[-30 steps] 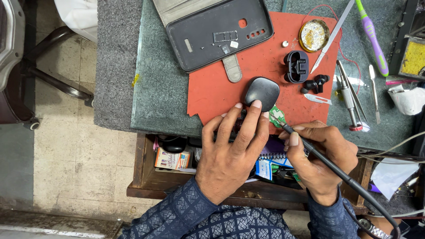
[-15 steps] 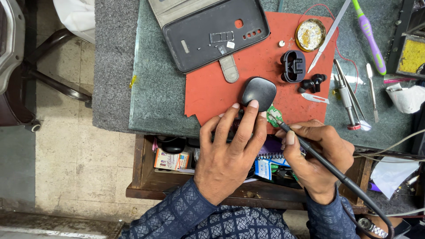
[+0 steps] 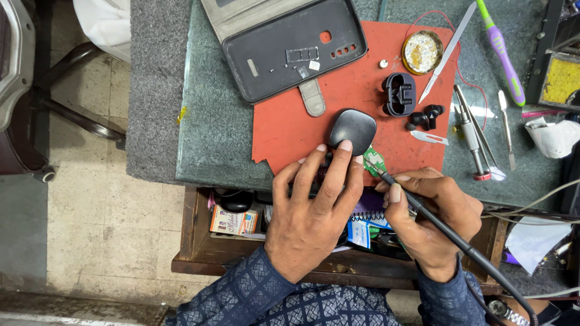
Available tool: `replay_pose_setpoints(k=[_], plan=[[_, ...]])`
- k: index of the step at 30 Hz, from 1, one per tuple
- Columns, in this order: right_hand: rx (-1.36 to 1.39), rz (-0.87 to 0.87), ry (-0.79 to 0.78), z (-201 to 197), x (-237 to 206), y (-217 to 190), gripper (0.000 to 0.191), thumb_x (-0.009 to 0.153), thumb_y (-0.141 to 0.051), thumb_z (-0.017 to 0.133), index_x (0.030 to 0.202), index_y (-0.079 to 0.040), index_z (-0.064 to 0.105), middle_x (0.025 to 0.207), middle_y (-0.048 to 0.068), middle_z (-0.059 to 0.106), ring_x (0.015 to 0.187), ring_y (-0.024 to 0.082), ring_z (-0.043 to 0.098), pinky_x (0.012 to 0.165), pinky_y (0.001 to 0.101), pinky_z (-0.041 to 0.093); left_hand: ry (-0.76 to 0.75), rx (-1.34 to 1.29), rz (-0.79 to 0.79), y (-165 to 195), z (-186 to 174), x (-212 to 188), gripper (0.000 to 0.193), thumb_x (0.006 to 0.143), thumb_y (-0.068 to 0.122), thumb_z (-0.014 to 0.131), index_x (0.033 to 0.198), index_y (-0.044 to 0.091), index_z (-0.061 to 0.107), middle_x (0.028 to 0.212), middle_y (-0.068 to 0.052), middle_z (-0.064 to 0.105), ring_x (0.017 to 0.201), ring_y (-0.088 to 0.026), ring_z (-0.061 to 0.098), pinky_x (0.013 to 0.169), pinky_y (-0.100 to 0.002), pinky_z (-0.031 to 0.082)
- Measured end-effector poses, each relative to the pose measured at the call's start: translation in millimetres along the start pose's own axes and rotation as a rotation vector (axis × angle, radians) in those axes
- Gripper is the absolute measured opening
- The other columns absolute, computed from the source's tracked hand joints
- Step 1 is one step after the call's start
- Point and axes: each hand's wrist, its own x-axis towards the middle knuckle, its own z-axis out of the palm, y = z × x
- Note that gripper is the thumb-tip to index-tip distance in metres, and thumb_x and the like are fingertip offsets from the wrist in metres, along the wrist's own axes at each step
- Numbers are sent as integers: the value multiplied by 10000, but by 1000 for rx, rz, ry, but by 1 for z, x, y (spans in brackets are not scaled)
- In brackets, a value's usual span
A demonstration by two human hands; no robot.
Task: The person uses a soldering iron and a screwdriver to work on a small green circuit board removed from a black earbud case. They repeatedly heat and adjust the board, then place it back into the case and tighten a screw.
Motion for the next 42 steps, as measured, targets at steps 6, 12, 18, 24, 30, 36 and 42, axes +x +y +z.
replay_pose_setpoints(k=[6, 12, 18, 24, 30, 36, 42], plan=[[-41, -19, -2, 1, 0, -1, 121, 967, 56, 692, 996, 78, 576, 968, 209, 736, 850, 205, 769, 775, 278, 627, -5, 4, -1, 1, 0, 0, 365, 1054, 170, 609, 1411, 95, 612, 1577, -71, 382, 1417, -294, 457, 1094, -480, 443], [-9, 15, 22, 0, -3, 1, 123, 993, 38, 688, 1008, 75, 571, 973, 208, 740, 814, 190, 761, 763, 273, 627, -8, -4, -2, 1, -1, -1, 375, 1049, 172, 616, 1416, 92, 613, 1579, -73, 382, 1411, -293, 456, 1089, -480, 443], [113, 44, 53, -1, -3, 5, 131, 1014, 13, 675, 1014, 66, 555, 903, 201, 727, 798, 178, 758, 745, 277, 642, 2, -1, 1, 0, 0, -1, 371, 1053, 172, 616, 1415, 89, 613, 1580, -78, 381, 1418, -295, 455, 1096, -484, 442], [52, 27, 17, 0, -4, 2, 110, 1000, 34, 673, 1000, 71, 569, 916, 208, 731, 790, 183, 752, 741, 275, 630, -5, 2, 0, 0, 1, -1, 379, 1054, 172, 612, 1424, 91, 610, 1584, -77, 379, 1419, -296, 453, 1097, -483, 441], [-11, 17, 6, 0, -2, -1, 112, 989, 47, 680, 993, 76, 572, 930, 204, 735, 830, 198, 769, 768, 276, 631, -11, 0, -4, 1, 1, -2, 384, 1054, 175, 607, 1429, 95, 603, 1585, -75, 379, 1424, -293, 449, 1103, -482, 441], [-30, -3, 2, 1, -1, -2, 110, 979, 56, 682, 999, 80, 577, 958, 211, 732, 849, 210, 771, 786, 282, 633, -11, 14, 0, 1, 1, -1, 381, 1055, 170, 603, 1428, 96, 604, 1584, -72, 379, 1427, -294, 446, 1102, -483, 441], [-18, -3, -2, 1, -1, -2, 112, 979, 59, 682, 998, 81, 574, 965, 210, 732, 854, 210, 772, 788, 281, 636, -11, 16, 0, 1, 0, 0, 379, 1052, 168, 600, 1423, 94, 603, 1583, -74, 383, 1422, -298, 450, 1098, -483, 441]])
